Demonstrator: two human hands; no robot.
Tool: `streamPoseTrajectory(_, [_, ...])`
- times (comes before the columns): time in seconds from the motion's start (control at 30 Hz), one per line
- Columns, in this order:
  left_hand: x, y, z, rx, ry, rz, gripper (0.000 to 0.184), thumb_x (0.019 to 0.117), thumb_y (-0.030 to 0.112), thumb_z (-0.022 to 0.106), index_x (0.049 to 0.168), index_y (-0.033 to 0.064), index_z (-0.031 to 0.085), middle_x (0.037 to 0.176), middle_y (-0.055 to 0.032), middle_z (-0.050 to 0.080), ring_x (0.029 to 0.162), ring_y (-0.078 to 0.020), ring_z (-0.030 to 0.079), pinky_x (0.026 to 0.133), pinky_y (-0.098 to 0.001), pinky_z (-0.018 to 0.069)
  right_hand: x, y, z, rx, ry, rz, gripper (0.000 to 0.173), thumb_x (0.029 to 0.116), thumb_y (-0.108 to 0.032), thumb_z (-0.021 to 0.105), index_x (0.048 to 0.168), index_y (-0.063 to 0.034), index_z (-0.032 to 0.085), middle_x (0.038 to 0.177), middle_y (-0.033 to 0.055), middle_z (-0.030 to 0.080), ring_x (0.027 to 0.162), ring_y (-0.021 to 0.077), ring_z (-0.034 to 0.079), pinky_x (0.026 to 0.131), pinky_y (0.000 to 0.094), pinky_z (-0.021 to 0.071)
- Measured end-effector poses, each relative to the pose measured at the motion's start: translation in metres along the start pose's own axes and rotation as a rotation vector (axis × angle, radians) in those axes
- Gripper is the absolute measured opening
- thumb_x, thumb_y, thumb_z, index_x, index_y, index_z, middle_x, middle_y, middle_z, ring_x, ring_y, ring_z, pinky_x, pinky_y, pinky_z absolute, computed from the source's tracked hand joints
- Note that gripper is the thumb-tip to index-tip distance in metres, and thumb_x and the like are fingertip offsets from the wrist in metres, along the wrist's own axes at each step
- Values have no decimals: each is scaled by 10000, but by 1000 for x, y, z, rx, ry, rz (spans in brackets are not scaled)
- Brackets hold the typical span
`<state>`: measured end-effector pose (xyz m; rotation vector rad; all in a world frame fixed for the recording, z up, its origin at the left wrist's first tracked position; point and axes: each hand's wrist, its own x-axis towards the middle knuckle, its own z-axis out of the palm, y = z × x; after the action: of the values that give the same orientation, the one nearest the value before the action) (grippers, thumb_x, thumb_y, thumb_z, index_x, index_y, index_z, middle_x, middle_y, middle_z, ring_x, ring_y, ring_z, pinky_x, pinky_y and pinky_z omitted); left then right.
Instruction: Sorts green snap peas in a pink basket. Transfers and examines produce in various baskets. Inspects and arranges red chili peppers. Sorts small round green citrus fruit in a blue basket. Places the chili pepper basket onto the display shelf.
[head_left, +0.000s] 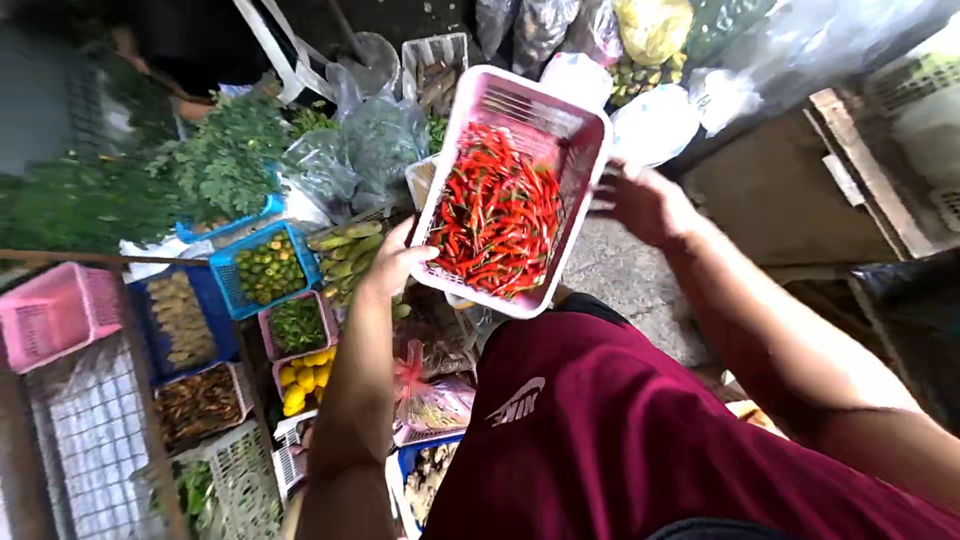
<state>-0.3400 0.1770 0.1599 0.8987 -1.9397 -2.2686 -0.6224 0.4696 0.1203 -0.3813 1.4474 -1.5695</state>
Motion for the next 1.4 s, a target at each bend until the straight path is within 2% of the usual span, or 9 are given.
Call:
streamPoseTrajectory(0.2, [32,57,-28,287,-293,8,322,887,83,631,1202,35,677,1054,-57,735,904,-107,700,826,-312,604,27,-18,8,-205,-198,228,453,903,-206,603,1342,-104,559,1021,31,732,868,130,720,778,355,634])
streamPoseTrajectory(0.3, [19,69,-21,573,42,53,399,971,184,690,1352,75,648,1297,-98,681,1124,-184,677,961,-393,575,15,10,20,-147,11,242,341,911,-67,496,1235,-51,604,978,53,733,818,148,719,722,375,633])
streamPoseTrajectory(0.4, [-7,70,16,836,494,226,214,954,179,695,1135,76,742,1130,-96,712,982,-190,692,866,-402,581,3,31,23,-81,86,194,280,910,-4,489,1148,-70,621,899,33,739,732,130,716,654,345,627])
streamPoseTrajectory(0.63, [24,22,55,1015,354,-192,289,1012,312,613,1158,107,754,1126,-123,742,1124,-303,683,1006,-570,515,-16,57,28,-25,136,211,313,943,5,482,1220,-70,605,951,55,742,787,161,729,692,380,634])
streamPoseTrajectory(0.83, [47,18,57,875,289,-150,236,953,289,706,1098,107,749,990,-87,754,964,-252,714,903,-548,552,-27,71,43,53,188,193,353,985,28,452,1309,-71,551,1002,88,741,825,194,740,705,403,641])
streamPoseTrajectory(1.0, [9,32,74,765,293,176,91,967,165,699,1029,101,718,782,-44,647,651,-170,594,614,-390,524,-29,80,51,124,235,208,340,1006,6,407,1293,-80,567,998,71,744,832,179,736,722,391,637])
streamPoseTrajectory(1.23, [-53,29,56,178,730,680,110,981,46,611,1083,75,638,901,33,658,679,-56,592,594,-220,522,-41,75,23,215,311,251,324,953,-21,459,1243,-87,589,962,75,741,799,192,732,690,401,634])
streamPoseTrajectory(1.33, [-46,-14,50,167,920,572,91,983,21,550,1038,76,598,813,46,598,617,-28,546,558,-187,487,-49,65,1,211,351,227,286,931,-30,460,1168,-90,609,925,58,748,785,172,735,695,387,637])
streamPoseTrajectory(1.4, [-35,-46,46,393,801,241,162,987,62,605,1117,-12,666,948,-70,691,766,-108,647,705,-297,563,-48,61,-9,207,363,222,254,932,-32,448,1117,-103,607,879,35,740,753,152,730,678,372,634])
